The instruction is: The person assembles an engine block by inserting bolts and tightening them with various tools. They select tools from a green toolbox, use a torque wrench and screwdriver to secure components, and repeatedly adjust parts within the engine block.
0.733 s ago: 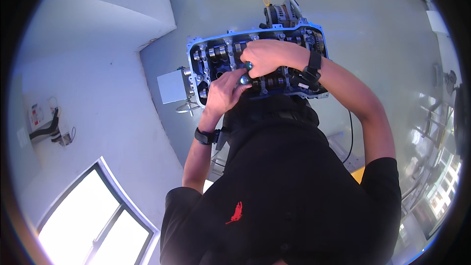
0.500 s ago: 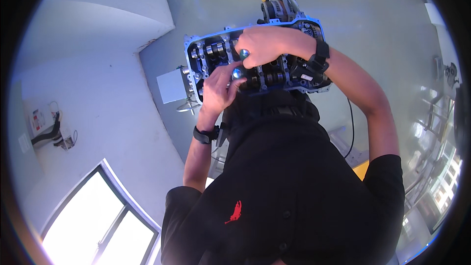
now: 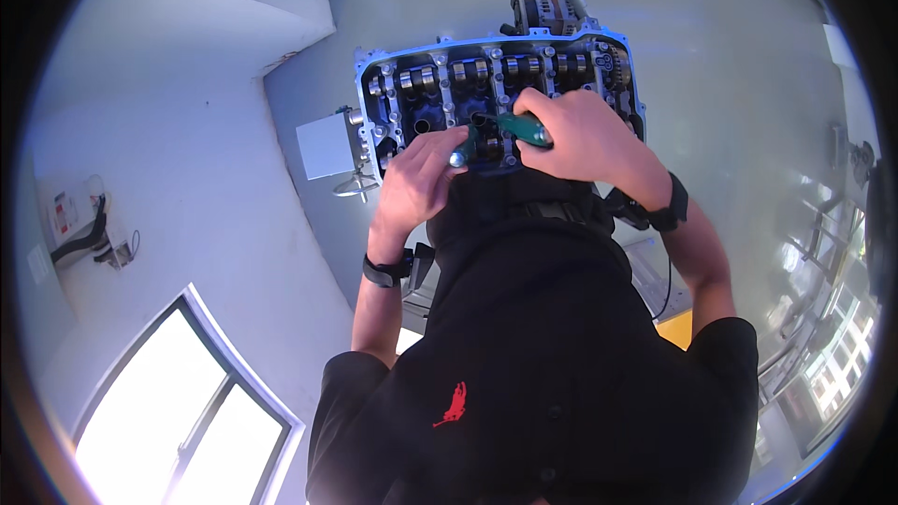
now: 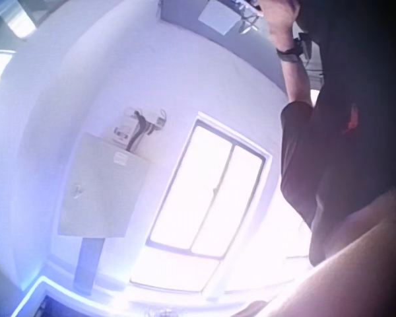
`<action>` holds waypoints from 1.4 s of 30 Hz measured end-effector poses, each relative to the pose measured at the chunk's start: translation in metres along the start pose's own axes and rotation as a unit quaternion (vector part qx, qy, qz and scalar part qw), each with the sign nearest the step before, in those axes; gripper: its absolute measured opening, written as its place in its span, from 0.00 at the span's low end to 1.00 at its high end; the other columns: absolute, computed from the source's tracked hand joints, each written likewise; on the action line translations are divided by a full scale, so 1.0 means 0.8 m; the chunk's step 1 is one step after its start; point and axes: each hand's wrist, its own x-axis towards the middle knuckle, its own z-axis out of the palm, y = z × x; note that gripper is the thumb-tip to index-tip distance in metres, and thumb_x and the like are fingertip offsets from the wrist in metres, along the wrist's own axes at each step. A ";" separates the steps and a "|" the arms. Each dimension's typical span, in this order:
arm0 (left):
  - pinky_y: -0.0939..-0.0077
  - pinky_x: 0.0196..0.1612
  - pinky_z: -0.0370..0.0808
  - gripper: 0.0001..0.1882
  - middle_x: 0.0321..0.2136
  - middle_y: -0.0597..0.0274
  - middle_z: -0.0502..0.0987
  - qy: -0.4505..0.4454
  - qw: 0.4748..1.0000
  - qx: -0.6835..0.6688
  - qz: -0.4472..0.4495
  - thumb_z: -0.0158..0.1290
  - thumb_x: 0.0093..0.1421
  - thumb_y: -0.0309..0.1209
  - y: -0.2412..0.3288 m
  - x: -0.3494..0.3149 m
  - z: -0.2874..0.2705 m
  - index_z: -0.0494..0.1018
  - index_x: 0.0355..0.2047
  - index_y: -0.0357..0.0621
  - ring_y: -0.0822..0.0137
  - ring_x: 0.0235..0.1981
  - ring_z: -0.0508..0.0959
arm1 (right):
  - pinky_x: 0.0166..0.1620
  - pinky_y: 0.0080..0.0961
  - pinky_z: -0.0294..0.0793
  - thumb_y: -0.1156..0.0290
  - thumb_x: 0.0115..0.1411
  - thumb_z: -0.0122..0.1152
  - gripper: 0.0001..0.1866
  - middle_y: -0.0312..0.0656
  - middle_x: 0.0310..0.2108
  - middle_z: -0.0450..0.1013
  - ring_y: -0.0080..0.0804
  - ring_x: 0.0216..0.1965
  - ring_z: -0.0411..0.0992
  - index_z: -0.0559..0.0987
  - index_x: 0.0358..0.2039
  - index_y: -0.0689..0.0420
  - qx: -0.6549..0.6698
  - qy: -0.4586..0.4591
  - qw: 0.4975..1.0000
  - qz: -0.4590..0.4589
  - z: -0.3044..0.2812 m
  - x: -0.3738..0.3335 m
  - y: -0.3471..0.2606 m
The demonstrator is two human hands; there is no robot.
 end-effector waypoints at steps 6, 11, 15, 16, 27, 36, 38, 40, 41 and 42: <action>0.63 0.42 0.78 0.23 0.42 0.53 0.78 -0.019 0.999 0.024 -0.014 0.57 0.50 0.17 -0.009 0.012 0.015 0.71 0.49 0.38 0.50 0.44 0.78 | 0.27 0.36 0.73 0.70 0.46 0.66 0.14 0.44 0.22 0.75 0.46 0.24 0.75 0.73 0.33 0.56 0.056 0.103 0.993 -0.010 0.018 -0.019 -0.011; 0.60 0.43 0.75 0.21 0.41 0.51 0.77 -0.032 0.999 0.005 -0.030 0.56 0.50 0.19 -0.024 0.025 0.018 0.70 0.47 0.37 0.48 0.42 0.76 | 0.29 0.31 0.74 0.73 0.45 0.64 0.15 0.45 0.26 0.75 0.43 0.26 0.76 0.75 0.36 0.56 0.106 0.130 0.986 -0.006 0.028 -0.009 -0.007; 0.60 0.43 0.75 0.19 0.41 0.51 0.77 -0.034 0.999 -0.029 -0.016 0.56 0.52 0.20 -0.026 0.043 0.020 0.71 0.47 0.38 0.47 0.42 0.76 | 0.28 0.27 0.72 0.73 0.45 0.64 0.14 0.41 0.23 0.73 0.37 0.22 0.74 0.75 0.35 0.56 0.143 0.162 0.976 0.012 0.028 0.000 -0.005; 0.60 0.42 0.74 0.19 0.41 0.51 0.77 -0.040 0.998 -0.041 -0.011 0.55 0.53 0.20 -0.028 0.049 0.019 0.71 0.46 0.38 0.47 0.41 0.76 | 0.27 0.27 0.72 0.73 0.45 0.63 0.13 0.41 0.23 0.73 0.36 0.22 0.74 0.75 0.34 0.56 0.135 0.178 0.975 0.011 0.031 -0.002 -0.006; 0.62 0.45 0.73 0.15 0.40 0.51 0.77 -0.056 0.997 -0.045 -0.007 0.56 0.57 0.26 -0.037 0.057 0.014 0.73 0.46 0.39 0.48 0.42 0.76 | 0.25 0.23 0.67 0.73 0.46 0.65 0.13 0.38 0.21 0.71 0.27 0.19 0.70 0.76 0.34 0.56 0.182 0.205 0.959 0.071 0.030 -0.029 0.003; 0.62 0.43 0.73 0.15 0.39 0.53 0.78 -0.072 0.997 0.009 0.009 0.54 0.58 0.26 -0.033 0.060 0.016 0.72 0.47 0.40 0.49 0.40 0.75 | 0.25 0.21 0.69 0.72 0.48 0.65 0.13 0.37 0.21 0.72 0.26 0.18 0.71 0.76 0.36 0.57 0.202 0.215 0.951 0.091 0.045 -0.042 0.003; 0.62 0.41 0.73 0.15 0.37 0.53 0.78 -0.066 0.998 0.009 0.010 0.54 0.57 0.25 -0.030 0.059 0.017 0.72 0.46 0.40 0.50 0.38 0.75 | 0.25 0.21 0.69 0.72 0.48 0.65 0.13 0.38 0.21 0.72 0.26 0.19 0.71 0.77 0.36 0.57 0.203 0.220 0.950 0.090 0.049 -0.044 0.003; 0.62 0.41 0.73 0.15 0.37 0.53 0.78 -0.065 0.998 0.016 0.015 0.54 0.56 0.24 -0.028 0.058 0.015 0.73 0.46 0.40 0.50 0.38 0.75 | 0.26 0.21 0.70 0.72 0.48 0.65 0.14 0.38 0.21 0.72 0.26 0.19 0.71 0.77 0.36 0.57 0.205 0.226 0.948 0.090 0.051 -0.045 0.004; 0.62 0.40 0.74 0.15 0.37 0.54 0.78 -0.063 0.998 0.021 0.019 0.54 0.56 0.24 -0.026 0.057 0.014 0.73 0.45 0.40 0.51 0.39 0.76 | 0.26 0.21 0.70 0.72 0.48 0.65 0.14 0.38 0.21 0.73 0.26 0.19 0.72 0.77 0.37 0.56 0.203 0.223 0.949 0.093 0.050 -0.046 0.004; 0.62 0.40 0.74 0.15 0.37 0.54 0.78 -0.065 0.997 0.020 0.020 0.54 0.56 0.24 -0.025 0.056 0.015 0.73 0.45 0.40 0.51 0.39 0.76 | 0.26 0.21 0.70 0.72 0.48 0.66 0.14 0.38 0.21 0.73 0.26 0.19 0.72 0.77 0.37 0.56 0.201 0.220 0.950 0.096 0.050 -0.046 0.005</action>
